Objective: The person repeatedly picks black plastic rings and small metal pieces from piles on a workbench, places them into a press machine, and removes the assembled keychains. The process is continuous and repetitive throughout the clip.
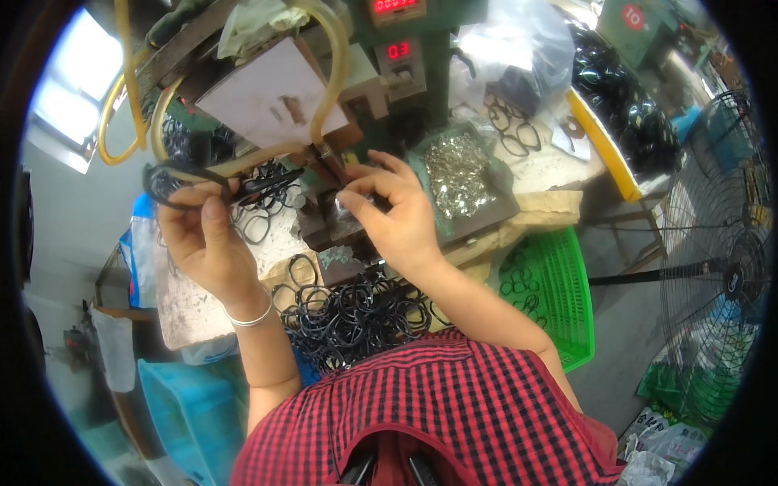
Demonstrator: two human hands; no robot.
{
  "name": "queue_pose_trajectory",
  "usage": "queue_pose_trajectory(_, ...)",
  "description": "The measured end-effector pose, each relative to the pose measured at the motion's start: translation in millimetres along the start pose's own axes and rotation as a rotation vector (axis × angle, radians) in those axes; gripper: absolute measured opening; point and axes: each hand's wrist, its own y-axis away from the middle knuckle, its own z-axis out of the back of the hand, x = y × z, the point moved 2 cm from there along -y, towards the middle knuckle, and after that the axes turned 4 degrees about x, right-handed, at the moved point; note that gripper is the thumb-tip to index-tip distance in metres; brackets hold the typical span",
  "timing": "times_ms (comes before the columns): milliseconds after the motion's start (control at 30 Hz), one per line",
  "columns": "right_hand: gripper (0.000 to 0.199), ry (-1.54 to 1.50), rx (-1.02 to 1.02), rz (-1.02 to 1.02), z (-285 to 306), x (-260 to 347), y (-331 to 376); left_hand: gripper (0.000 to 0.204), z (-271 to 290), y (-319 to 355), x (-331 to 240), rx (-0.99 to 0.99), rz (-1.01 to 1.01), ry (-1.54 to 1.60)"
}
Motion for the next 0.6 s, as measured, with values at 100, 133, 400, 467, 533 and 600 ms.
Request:
queue_pose_trajectory(100,0.015,-0.104,0.031,-0.065,-1.7,-11.4,3.6,0.016,3.2,-0.2,3.8,0.034,-0.056,0.01)
queue_pose_trajectory(133,0.016,-0.137,0.039,-0.079,-0.3,-14.1,2.6,0.015,2.5,-0.1,3.6,0.037,-0.044,0.017)
queue_pose_trajectory(400,0.021,-0.386,0.092,-0.237,-2.2,-9.5,-5.1,0.015,2.5,-2.8,2.0,0.055,-0.005,0.05)
queue_pose_trajectory(467,0.022,-0.403,0.068,-0.254,-4.4,-14.1,-4.2,0.017,2.8,-2.1,0.3,0.063,0.012,0.069)
queue_pose_trajectory(533,0.025,-0.442,0.075,-0.329,-3.6,-6.3,-5.4,0.019,2.2,-4.2,-2.9,0.083,-0.003,0.074)
queue_pose_trajectory(600,0.027,-0.474,0.112,-0.398,0.4,1.7,-5.1,0.019,4.3,-2.2,-3.8,0.077,0.015,0.033)
